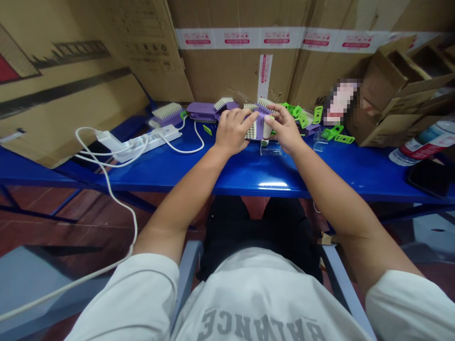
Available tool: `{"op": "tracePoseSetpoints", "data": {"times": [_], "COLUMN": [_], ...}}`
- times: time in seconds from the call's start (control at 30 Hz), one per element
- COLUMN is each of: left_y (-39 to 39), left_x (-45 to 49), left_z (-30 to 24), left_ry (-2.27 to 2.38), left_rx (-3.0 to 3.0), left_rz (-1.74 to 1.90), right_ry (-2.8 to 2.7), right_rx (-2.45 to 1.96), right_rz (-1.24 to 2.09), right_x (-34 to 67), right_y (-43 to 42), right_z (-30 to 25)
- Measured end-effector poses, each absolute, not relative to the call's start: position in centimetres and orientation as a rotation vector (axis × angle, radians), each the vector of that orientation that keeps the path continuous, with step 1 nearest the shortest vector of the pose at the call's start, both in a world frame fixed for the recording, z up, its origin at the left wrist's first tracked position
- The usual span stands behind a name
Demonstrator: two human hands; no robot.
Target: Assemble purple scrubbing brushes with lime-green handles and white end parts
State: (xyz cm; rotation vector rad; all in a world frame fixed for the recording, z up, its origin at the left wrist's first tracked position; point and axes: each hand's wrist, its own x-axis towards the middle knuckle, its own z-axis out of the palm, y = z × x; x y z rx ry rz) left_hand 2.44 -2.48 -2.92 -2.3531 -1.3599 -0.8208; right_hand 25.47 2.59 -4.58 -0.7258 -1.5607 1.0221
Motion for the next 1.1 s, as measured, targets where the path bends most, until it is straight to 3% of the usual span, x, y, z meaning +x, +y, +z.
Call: {"op": "tracePoseSetpoints", "data": {"times": [0.2, 0.43, 0.7, 1.1], "left_y": [-2.3, -1.9, -1.5, -1.0], "left_x": [2.3, 2.2, 1.8, 1.6], "left_z": [-3.0, -3.0, -3.3, -3.5], "left_ry": [-1.35, -1.436, -1.454, -1.433], "left_rx": [-2.317, -2.301, -2.268, -2.302], "left_rz": [-0.872, -0.926, -0.936, -0.938], "right_ry": [-1.86, -1.93, -2.067, -2.118], "right_rx": [-0.656, -0.625, -0.638, -0.716], "right_rz": [0.65, 0.657, 0.27, 0.141], "right_x": [25.3, 25.7, 26.4, 27.1], "right_y": [1.8, 1.6, 3.8, 3.3], "right_z": [-4.1, -4.5, -5.2, -4.8]}}
